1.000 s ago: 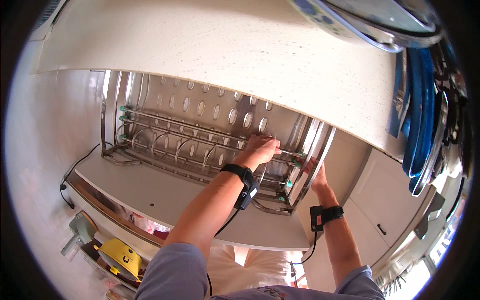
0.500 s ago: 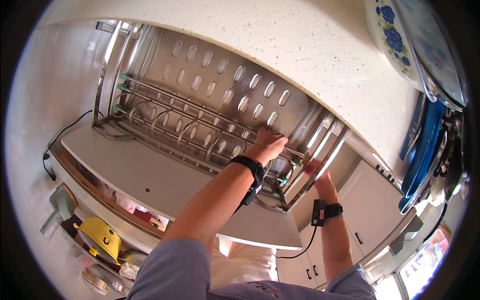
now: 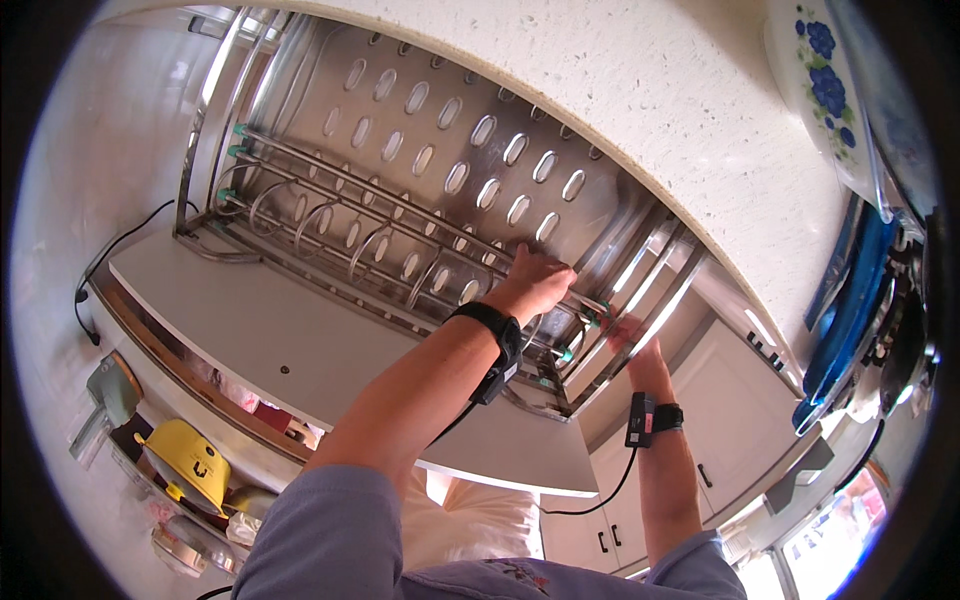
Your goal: The person assembles a stainless steel dish rack by attaching green plastic clips to the frame and inserting a slotted metal tray. The person repeatedly adjusts the clips and tray to secure the components in place.
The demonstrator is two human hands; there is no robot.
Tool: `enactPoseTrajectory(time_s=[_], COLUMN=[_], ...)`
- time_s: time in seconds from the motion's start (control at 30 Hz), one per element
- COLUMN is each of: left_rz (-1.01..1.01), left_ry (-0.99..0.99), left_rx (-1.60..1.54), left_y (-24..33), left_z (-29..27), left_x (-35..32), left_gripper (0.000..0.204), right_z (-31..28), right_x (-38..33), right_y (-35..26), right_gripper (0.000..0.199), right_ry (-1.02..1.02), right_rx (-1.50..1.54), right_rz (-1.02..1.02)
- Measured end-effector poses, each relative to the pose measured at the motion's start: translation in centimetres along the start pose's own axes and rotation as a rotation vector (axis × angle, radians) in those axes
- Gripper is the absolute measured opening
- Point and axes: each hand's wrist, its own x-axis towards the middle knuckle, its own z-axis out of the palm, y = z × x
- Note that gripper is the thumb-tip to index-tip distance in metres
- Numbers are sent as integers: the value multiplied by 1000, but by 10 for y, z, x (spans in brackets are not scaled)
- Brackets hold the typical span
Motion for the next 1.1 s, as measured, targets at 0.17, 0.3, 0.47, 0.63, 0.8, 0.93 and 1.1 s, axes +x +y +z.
enactPoseTrajectory(time_s=[0.17,0.3,0.47,0.63,0.8,0.93,1.1], left_rz=[27,0,6,-1,1,24,-5], left_ry=[54,38,27,17,43,198,188], left_rx=[-12,-1,-6,-13,-24,-121,-68], left_y=[0,-2,-2,1,-3,-2,-3], left_z=[4,4,1,-1,2,16,19], left_x=[4,4,2,3,3,9,8], left_gripper=[15,15,17,17,17,5,15], right_z=[-25,-4,-1,-9,-11,-41,-35], right_x=[21,16,2,-3,1,16,13], right_y=[4,3,-3,8,9,10,18], right_gripper=[19,20,30,42,40,38,73], right_ry=[-76,-39,-171,-210,-243,-335,-422], right_rx=[-64,-149,-381,-278,-197,-256,-176], right_rz=[6,-3,-35,-2,-53,-105,-7])
